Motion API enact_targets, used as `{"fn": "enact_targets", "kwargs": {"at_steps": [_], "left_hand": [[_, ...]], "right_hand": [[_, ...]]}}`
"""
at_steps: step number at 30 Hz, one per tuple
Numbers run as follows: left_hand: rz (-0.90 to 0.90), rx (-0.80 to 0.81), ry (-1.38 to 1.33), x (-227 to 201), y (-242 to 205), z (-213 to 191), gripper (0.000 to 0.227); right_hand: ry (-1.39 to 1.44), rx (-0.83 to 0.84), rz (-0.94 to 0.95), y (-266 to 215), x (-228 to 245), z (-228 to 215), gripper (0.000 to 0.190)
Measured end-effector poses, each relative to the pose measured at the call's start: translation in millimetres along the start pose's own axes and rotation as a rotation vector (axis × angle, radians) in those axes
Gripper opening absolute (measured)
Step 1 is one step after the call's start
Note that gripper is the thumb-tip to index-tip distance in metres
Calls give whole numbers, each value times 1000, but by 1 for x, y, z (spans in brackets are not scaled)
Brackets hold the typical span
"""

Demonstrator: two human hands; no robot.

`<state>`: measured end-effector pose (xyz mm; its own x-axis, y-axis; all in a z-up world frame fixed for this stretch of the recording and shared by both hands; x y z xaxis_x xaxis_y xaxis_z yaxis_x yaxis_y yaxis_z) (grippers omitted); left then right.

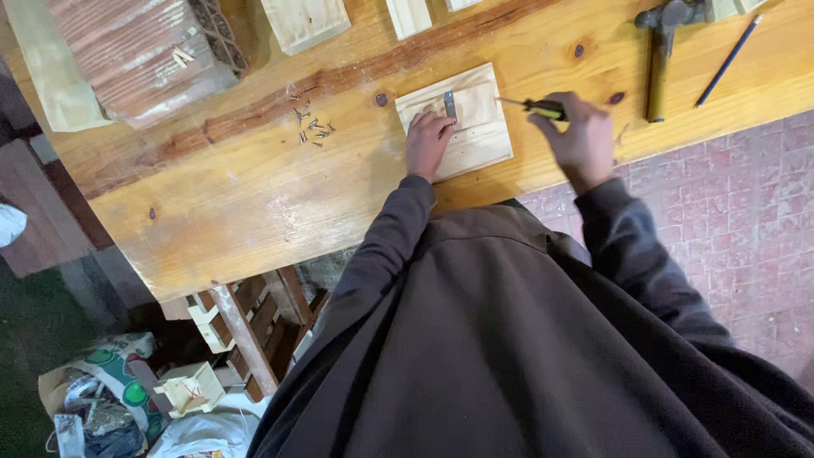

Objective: The person assembles small wooden boxes by attaching metal corner brackets to pre-drilled wooden panels. They place each bracket, insert screws, and tighten them with a screwdriver, repeating the process for multiple panels.

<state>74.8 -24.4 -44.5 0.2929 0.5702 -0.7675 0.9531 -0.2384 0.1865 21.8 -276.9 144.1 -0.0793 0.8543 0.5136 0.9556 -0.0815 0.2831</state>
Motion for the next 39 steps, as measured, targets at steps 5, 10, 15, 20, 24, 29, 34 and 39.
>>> {"fn": "enact_targets", "kwargs": {"at_steps": [5,10,15,20,24,29,34,39], "left_hand": [[31,-5,-9,5,0,0,7],[23,3,-29,-4,4,-5,11],[39,-1,-26,-1,3,-2,11],[29,-12,-22,-4,3,-3,10],[47,-14,-16,-8,5,-6,7],[42,-32,-31,-8,5,-8,8],[40,-19,-23,-6,5,-5,8],[28,-36,-38,0,5,0,8]], "right_hand": [[194,45,14,6,52,23,30],[67,93,-141,4,62,51,28],[11,53,-219,3,70,52,24],[12,77,-242,-1,69,59,25],[32,94,-276,-1,67,65,25],[15,94,-287,2,77,55,25],[2,121,-281,6,78,56,27],[-209,165,-536,32,132,15,12]]}}
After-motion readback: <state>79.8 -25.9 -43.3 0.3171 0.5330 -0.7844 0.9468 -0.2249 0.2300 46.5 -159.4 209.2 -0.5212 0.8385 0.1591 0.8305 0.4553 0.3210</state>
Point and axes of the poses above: each hand's wrist, its own y-axis towards the middle knuckle, its own z-axis out of the palm, x = y × z, the point moved 5 cm from there along y, towards the middle knuckle, and after that the axes turned 7 degrees about -x, right-handed, at the moved point
